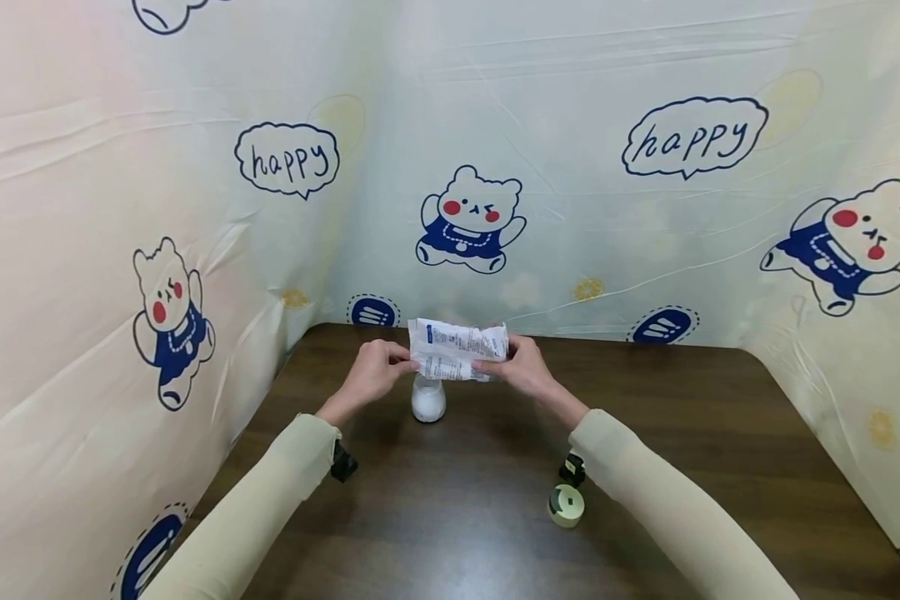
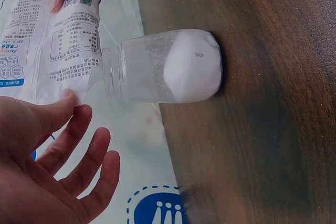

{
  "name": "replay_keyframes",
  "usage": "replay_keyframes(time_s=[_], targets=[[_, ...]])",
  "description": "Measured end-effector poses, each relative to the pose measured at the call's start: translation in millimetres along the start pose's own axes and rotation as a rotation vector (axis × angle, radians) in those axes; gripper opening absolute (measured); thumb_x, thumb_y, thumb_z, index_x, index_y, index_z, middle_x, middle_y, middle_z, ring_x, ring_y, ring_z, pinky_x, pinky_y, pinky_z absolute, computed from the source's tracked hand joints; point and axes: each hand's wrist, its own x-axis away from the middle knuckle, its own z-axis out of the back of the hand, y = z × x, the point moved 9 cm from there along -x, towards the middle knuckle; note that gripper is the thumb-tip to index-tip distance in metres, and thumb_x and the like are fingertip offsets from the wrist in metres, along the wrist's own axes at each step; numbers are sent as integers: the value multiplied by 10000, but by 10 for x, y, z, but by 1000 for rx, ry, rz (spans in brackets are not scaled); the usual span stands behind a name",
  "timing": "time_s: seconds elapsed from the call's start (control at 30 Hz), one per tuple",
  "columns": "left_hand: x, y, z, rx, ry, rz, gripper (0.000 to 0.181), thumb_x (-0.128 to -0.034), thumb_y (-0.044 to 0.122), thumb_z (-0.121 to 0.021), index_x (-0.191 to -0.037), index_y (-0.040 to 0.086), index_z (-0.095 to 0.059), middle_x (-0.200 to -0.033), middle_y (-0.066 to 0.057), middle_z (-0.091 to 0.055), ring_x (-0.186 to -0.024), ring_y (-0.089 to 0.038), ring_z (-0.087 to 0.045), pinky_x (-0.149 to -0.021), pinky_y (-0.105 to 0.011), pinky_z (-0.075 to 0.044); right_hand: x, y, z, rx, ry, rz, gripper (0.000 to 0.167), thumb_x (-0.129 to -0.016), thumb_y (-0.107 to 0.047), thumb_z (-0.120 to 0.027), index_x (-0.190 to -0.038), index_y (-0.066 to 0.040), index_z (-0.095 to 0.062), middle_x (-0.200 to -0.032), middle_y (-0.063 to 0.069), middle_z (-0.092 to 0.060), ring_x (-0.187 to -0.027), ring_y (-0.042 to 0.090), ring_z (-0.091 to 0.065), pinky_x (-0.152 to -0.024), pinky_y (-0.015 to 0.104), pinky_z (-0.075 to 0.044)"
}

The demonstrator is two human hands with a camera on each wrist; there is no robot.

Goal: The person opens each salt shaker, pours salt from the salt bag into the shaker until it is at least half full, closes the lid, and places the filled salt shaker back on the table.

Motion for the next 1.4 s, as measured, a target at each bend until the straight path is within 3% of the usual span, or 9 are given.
replay_keyframes(time_s=[0.5,1.4], targets=[[11,32,47,-9,10,5,127,-945,60,-799,-1065,55,-839,-1012,-73,-776,-801,-250,-623,-716,-363,-520,7,-42,3,-14,-3,-2,448,-879,-162,-889,-1296,-134,-730,-1133,72,-753,-838,233,-671,-630,329,-518],[47,32,68,-4,33,5,102,-935,49,-807,-1031,49,-843,-982,-70,-775,-788,-240,-620,-709,-364,-531,45,-67,-32,-30,-4,8,435,-890,-167,-881,-1292,-93,-733,-1176,106,-753,-882,233,-704,-655,349,-549]])
